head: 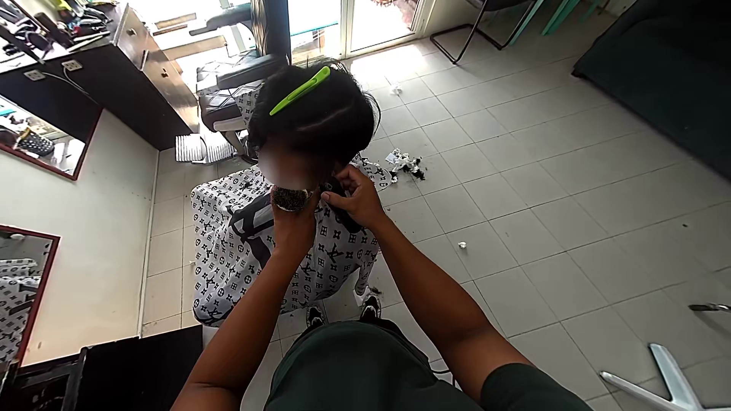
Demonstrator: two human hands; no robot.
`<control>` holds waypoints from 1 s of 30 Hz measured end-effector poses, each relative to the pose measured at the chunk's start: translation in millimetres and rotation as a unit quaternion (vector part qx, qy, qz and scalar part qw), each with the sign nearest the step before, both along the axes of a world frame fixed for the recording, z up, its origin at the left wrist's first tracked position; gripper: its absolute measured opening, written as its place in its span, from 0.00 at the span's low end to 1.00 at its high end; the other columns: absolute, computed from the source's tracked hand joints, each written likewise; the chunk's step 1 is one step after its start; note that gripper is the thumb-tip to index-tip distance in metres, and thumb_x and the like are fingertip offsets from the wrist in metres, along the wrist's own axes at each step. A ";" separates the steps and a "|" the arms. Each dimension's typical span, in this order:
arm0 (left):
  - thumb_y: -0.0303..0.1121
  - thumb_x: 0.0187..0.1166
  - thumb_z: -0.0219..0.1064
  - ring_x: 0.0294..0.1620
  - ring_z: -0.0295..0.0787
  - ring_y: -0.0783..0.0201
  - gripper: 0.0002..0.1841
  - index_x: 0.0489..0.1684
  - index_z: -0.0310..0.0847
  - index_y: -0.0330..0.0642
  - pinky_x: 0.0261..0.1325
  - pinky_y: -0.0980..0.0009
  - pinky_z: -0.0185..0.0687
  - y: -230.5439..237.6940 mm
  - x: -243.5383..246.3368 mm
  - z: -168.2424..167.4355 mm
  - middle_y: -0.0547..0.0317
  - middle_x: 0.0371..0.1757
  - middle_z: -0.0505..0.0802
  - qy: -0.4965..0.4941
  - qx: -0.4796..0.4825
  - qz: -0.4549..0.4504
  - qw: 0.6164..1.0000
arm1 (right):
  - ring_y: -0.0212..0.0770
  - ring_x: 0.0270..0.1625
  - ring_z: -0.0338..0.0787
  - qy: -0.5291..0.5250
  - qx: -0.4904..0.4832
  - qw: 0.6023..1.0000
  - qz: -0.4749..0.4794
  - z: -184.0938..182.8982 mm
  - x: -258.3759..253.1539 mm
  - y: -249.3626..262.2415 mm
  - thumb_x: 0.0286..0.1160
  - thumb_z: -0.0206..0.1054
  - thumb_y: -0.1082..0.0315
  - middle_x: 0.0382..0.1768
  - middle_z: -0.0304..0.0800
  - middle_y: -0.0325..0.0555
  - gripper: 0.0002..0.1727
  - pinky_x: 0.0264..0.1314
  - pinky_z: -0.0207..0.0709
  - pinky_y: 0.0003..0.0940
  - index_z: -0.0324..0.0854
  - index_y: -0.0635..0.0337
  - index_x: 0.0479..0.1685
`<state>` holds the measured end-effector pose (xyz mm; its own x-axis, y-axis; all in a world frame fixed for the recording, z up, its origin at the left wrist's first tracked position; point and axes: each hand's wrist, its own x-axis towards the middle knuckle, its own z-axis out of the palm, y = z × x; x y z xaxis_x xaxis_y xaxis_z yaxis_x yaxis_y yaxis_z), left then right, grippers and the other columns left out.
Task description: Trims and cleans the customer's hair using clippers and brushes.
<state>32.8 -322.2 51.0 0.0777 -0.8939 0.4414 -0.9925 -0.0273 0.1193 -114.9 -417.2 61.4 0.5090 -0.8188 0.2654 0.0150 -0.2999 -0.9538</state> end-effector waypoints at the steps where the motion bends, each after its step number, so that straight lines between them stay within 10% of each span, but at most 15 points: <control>1: 0.24 0.66 0.77 0.96 0.42 0.38 0.26 0.68 0.88 0.48 0.87 0.33 0.43 0.6 -0.9 0.7 0.42 0.96 0.54 -0.004 0.007 0.005 1.000 | 0.30 0.31 0.84 0.015 0.000 1.000 0.006 1.2 -0.4 -0.7 0.63 0.82 0.61 0.30 0.86 0.40 0.21 0.35 0.78 0.26 0.78 0.59 0.49; 23: 0.21 0.60 0.80 0.97 0.38 0.42 0.35 0.74 0.85 0.57 0.87 0.33 0.46 0.5 -0.4 -0.1 0.48 0.97 0.49 0.014 -0.008 -0.001 1.000 | 0.26 0.35 0.86 -0.012 0.006 1.000 0.001 3.4 -1.1 -1.5 0.63 0.80 0.63 0.33 0.87 0.38 0.21 0.41 0.81 0.24 0.76 0.60 0.49; 30: 0.24 0.64 0.80 0.97 0.38 0.42 0.23 0.62 0.89 0.44 0.88 0.34 0.43 0.6 -0.5 -0.4 0.46 0.97 0.50 0.005 -0.012 -0.003 1.000 | 0.28 0.35 0.83 0.039 -0.021 0.999 0.028 4.0 -2.4 -4.9 0.61 0.81 0.59 0.32 0.86 0.39 0.23 0.41 0.78 0.28 0.80 0.60 0.50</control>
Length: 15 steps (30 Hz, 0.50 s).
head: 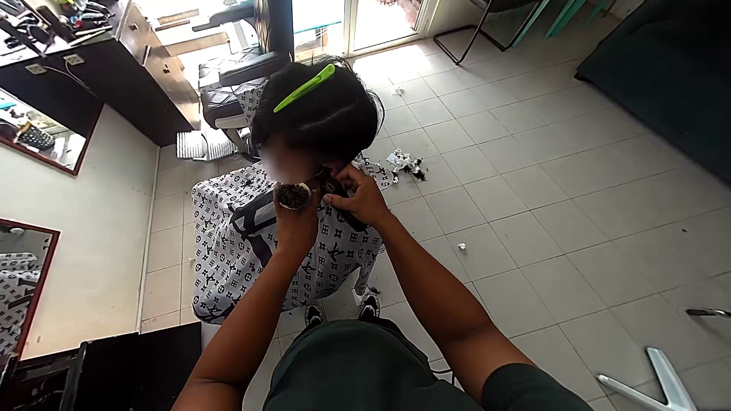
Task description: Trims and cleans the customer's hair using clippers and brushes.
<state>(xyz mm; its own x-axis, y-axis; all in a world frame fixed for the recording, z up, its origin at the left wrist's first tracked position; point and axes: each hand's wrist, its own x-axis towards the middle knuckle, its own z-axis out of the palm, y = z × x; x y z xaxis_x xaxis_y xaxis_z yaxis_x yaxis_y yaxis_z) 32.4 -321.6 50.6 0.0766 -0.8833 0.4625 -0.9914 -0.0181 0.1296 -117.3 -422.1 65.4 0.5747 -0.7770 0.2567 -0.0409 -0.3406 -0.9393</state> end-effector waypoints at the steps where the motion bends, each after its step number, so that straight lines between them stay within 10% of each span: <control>1: 0.24 0.63 0.79 0.97 0.38 0.42 0.23 0.62 0.89 0.44 0.88 0.34 0.43 0.2 0.0 0.3 0.45 0.97 0.51 0.004 -0.002 -0.002 1.000 | 0.29 0.34 0.83 -0.007 -0.001 1.000 -0.003 -0.9 -0.9 1.5 0.62 0.82 0.60 0.32 0.86 0.39 0.22 0.39 0.77 0.27 0.79 0.60 0.50; 7: 0.23 0.61 0.80 0.98 0.34 0.43 0.33 0.72 0.86 0.56 0.88 0.34 0.42 -0.6 0.4 0.6 0.49 0.98 0.47 0.009 0.011 0.003 1.000 | 0.25 0.37 0.87 -0.056 0.032 0.998 -0.017 -1.9 3.0 0.4 0.62 0.80 0.63 0.34 0.88 0.38 0.22 0.43 0.81 0.22 0.77 0.61 0.49; 11: 0.27 0.66 0.79 0.97 0.37 0.42 0.24 0.65 0.88 0.45 0.88 0.34 0.44 -2.2 -0.3 -0.4 0.48 0.97 0.50 -0.001 0.006 0.010 1.000 | 0.27 0.35 0.84 -0.001 0.017 1.000 0.009 3.4 0.1 -1.9 0.61 0.82 0.60 0.32 0.86 0.39 0.22 0.42 0.79 0.26 0.80 0.61 0.48; 15: 0.33 0.73 0.73 0.95 0.43 0.35 0.28 0.78 0.81 0.54 0.88 0.35 0.47 0.4 6.3 -0.6 0.34 0.94 0.55 0.042 -0.049 -0.098 0.993 | 0.26 0.32 0.87 -0.085 0.035 0.996 -0.008 -2.8 -26.5 9.9 0.63 0.78 0.66 0.33 0.88 0.37 0.18 0.35 0.82 0.22 0.78 0.57 0.50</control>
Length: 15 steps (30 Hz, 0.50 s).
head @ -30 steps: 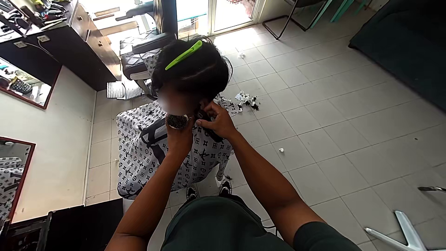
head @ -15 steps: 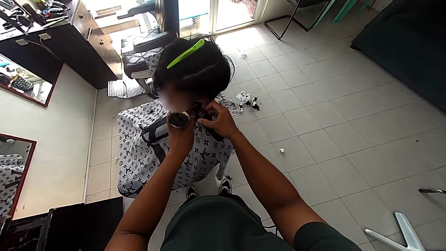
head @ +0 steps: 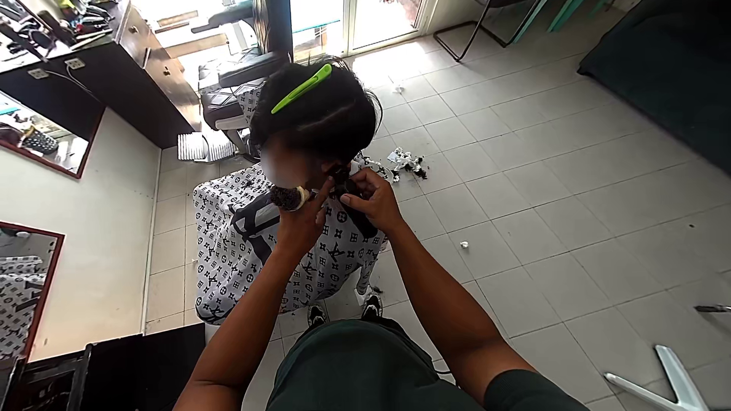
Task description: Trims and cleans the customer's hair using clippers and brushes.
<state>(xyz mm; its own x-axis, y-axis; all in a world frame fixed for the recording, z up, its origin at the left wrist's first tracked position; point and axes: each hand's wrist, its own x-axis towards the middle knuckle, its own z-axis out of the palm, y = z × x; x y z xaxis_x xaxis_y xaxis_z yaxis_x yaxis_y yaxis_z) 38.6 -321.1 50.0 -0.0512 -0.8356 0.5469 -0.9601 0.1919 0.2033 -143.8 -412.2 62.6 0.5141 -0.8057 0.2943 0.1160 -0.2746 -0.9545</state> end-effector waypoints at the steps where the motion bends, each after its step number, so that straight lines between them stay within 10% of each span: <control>1: 0.32 0.76 0.71 0.91 0.56 0.36 0.24 0.74 0.84 0.51 0.88 0.41 0.55 0.4 1.8 0.4 0.30 0.88 0.66 0.015 -0.054 -0.057 0.997 | 0.24 0.33 0.88 -0.043 0.014 0.999 -0.013 -4.3 -8.5 2.5 0.64 0.76 0.67 0.34 0.89 0.34 0.17 0.36 0.84 0.20 0.78 0.54 0.50; 4: 0.27 0.78 0.69 0.52 0.91 0.67 0.12 0.56 0.90 0.40 0.53 0.72 0.87 4.4 -4.5 29.4 0.52 0.61 0.92 0.177 0.055 -0.170 0.968 | 0.24 0.34 0.92 -0.120 0.073 0.988 -0.060 -21.8 -33.2 5.9 0.64 0.77 0.65 0.34 0.92 0.29 0.16 0.39 0.88 0.24 0.79 0.48 0.48; 7: 0.26 0.88 0.57 0.31 0.94 0.70 0.08 0.56 0.78 0.39 0.25 0.77 0.86 -15.0 0.0 75.6 0.57 0.41 0.97 0.485 0.304 -0.258 0.779 | 0.29 0.33 0.93 -0.145 0.136 0.975 -0.095 -36.8 -51.0 12.2 0.66 0.75 0.66 0.35 0.94 0.34 0.12 0.38 0.90 0.28 0.79 0.48 0.46; 15: 0.30 0.88 0.55 0.26 0.92 0.72 0.09 0.45 0.82 0.44 0.19 0.81 0.81 -40.0 -5.9 91.5 0.58 0.33 0.96 0.619 0.283 -0.267 0.682 | 0.35 0.31 0.95 -0.174 0.186 0.963 -0.093 -44.4 -65.4 23.3 0.67 0.73 0.67 0.32 0.95 0.41 0.10 0.37 0.90 0.30 0.79 0.54 0.44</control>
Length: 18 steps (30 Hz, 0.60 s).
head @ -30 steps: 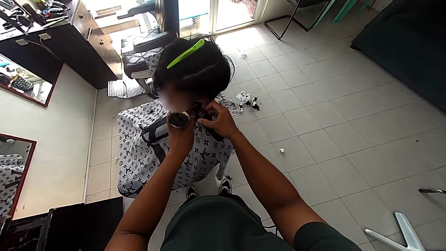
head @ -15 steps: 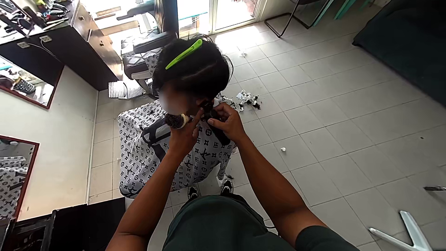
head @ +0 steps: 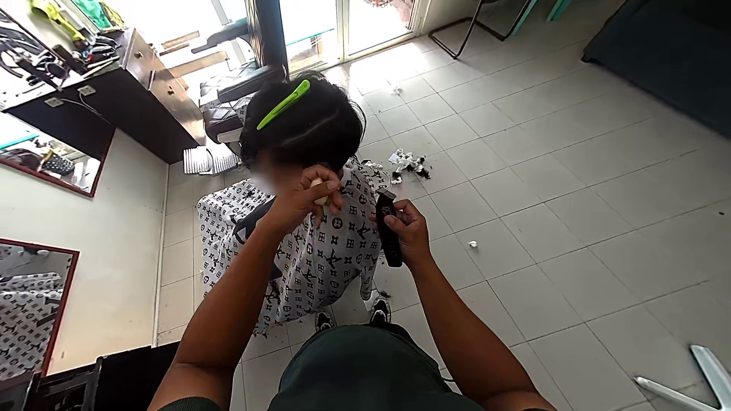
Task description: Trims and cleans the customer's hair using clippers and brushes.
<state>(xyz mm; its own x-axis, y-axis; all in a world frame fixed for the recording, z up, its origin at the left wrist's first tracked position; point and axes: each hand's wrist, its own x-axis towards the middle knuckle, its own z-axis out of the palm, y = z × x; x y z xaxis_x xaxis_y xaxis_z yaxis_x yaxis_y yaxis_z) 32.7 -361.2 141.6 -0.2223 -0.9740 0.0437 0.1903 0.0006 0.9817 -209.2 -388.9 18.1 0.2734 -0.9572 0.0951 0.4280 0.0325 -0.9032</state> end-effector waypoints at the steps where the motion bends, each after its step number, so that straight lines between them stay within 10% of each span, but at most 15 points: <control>1: 0.29 0.87 0.55 0.26 0.93 0.71 0.08 0.45 0.83 0.45 0.21 0.80 0.82 -1.7 -0.1 -4.8 0.58 0.34 0.96 0.025 -0.030 0.022 0.999 | 0.35 0.32 0.95 -0.003 -0.003 1.000 0.006 0.3 -0.5 0.5 0.67 0.74 0.67 0.32 0.95 0.42 0.11 0.37 0.90 0.29 0.79 0.54 0.44; 4: 0.35 0.91 0.46 0.28 0.93 0.71 0.14 0.55 0.79 0.47 0.21 0.80 0.82 1.6 -3.4 -12.7 0.56 0.36 0.96 0.048 0.020 0.004 0.999 | 0.35 0.32 0.95 -0.005 -0.016 1.000 0.018 1.8 -0.4 -0.1 0.65 0.76 0.66 0.33 0.95 0.43 0.13 0.37 0.90 0.30 0.78 0.55 0.44; 6: 0.30 0.89 0.54 0.27 0.91 0.74 0.10 0.54 0.81 0.42 0.22 0.81 0.82 15.6 -10.7 -8.5 0.59 0.36 0.96 -0.104 -0.017 0.040 0.994 | 0.36 0.33 0.96 -0.001 -0.036 0.999 0.027 7.5 2.6 -3.4 0.64 0.78 0.66 0.34 0.96 0.42 0.16 0.37 0.90 0.30 0.77 0.55 0.46; 11: 0.33 0.77 0.71 0.55 0.92 0.46 0.12 0.53 0.91 0.38 0.55 0.48 0.87 25.1 -21.6 -38.6 0.41 0.57 0.92 -0.487 -0.286 0.363 0.741 | 0.35 0.33 0.95 -0.004 -0.053 0.998 0.015 17.7 19.6 -8.5 0.62 0.79 0.66 0.35 0.96 0.43 0.16 0.37 0.90 0.30 0.78 0.54 0.46; 13: 0.32 0.75 0.71 0.85 0.67 0.33 0.23 0.71 0.87 0.51 0.82 0.34 0.61 18.7 -17.1 -46.0 0.36 0.81 0.77 -0.545 -0.270 0.355 0.710 | 0.36 0.32 0.95 0.000 -0.058 0.998 0.013 21.7 31.5 -10.3 0.60 0.80 0.64 0.36 0.96 0.44 0.18 0.36 0.90 0.31 0.79 0.54 0.46; 15: 0.29 0.72 0.72 0.93 0.46 0.27 0.31 0.79 0.80 0.59 0.86 0.25 0.40 15.2 -11.4 -53.3 0.37 0.91 0.64 -0.589 -0.272 0.319 0.691 | 0.35 0.32 0.95 0.009 -0.074 0.997 0.020 28.1 43.0 -11.4 0.58 0.82 0.62 0.37 0.96 0.42 0.20 0.36 0.90 0.30 0.80 0.52 0.47; 18: 0.25 0.70 0.70 0.94 0.45 0.32 0.29 0.74 0.84 0.60 0.85 0.28 0.47 24.2 -9.8 -64.3 0.42 0.94 0.60 -0.607 -0.272 0.312 0.678 | 0.27 0.34 0.92 0.089 -0.137 0.986 0.033 40.8 56.9 -13.9 0.57 0.79 0.69 0.35 0.93 0.33 0.18 0.40 0.88 0.26 0.79 0.54 0.47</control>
<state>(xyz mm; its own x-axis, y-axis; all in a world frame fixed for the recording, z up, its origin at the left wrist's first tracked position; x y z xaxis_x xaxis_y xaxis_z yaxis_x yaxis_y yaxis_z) 22.9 -337.0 77.3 0.0325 -0.8078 0.5885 -0.9623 0.1339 0.2369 -152.3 -402.7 59.0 0.3693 -0.8820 0.2927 0.2671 -0.2009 -0.9425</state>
